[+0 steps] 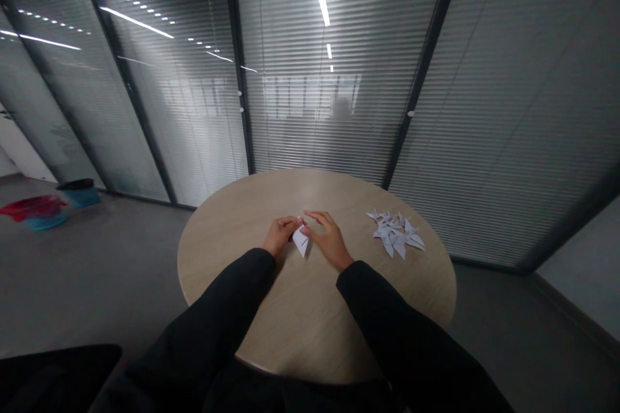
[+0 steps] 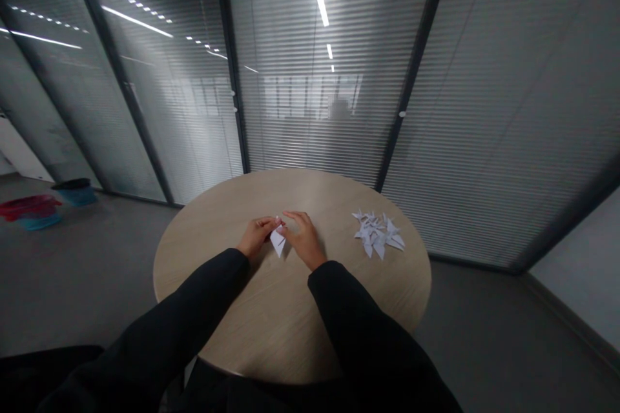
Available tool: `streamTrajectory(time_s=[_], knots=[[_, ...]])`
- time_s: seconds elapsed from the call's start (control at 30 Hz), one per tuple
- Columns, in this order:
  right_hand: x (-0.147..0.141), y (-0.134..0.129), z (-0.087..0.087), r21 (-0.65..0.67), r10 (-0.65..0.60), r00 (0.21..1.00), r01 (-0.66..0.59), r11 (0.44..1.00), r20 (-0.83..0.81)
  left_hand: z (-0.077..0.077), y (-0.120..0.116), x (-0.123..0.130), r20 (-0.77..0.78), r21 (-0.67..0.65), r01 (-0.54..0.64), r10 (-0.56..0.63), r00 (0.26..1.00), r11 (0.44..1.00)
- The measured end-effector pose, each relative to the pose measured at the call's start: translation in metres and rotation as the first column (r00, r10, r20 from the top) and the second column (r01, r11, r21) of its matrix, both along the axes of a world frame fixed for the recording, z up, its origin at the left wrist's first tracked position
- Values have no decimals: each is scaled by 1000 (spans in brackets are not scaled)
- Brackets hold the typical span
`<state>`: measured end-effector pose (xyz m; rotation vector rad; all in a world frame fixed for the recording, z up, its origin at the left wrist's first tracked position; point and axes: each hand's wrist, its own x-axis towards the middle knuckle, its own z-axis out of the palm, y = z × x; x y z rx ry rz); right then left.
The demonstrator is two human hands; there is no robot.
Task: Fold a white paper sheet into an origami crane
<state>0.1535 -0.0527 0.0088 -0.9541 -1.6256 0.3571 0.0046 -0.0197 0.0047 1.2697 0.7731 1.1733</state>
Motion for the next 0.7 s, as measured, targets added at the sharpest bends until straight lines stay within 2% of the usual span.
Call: streamTrajectory(time_s=[0.2,0.4,0.7], knots=[[6,8,-7,59,4,995,-10,998,101,3,-4,4,-29,9,108,-108,994,994],[9,10,-10,63,-48,990,40,997,134,11,-9,5,55,-123,103,-97,994,987],[8,9,-9,73,-57,990,47,996,132,10,-8,4,91,-166,111,-97,991,980]])
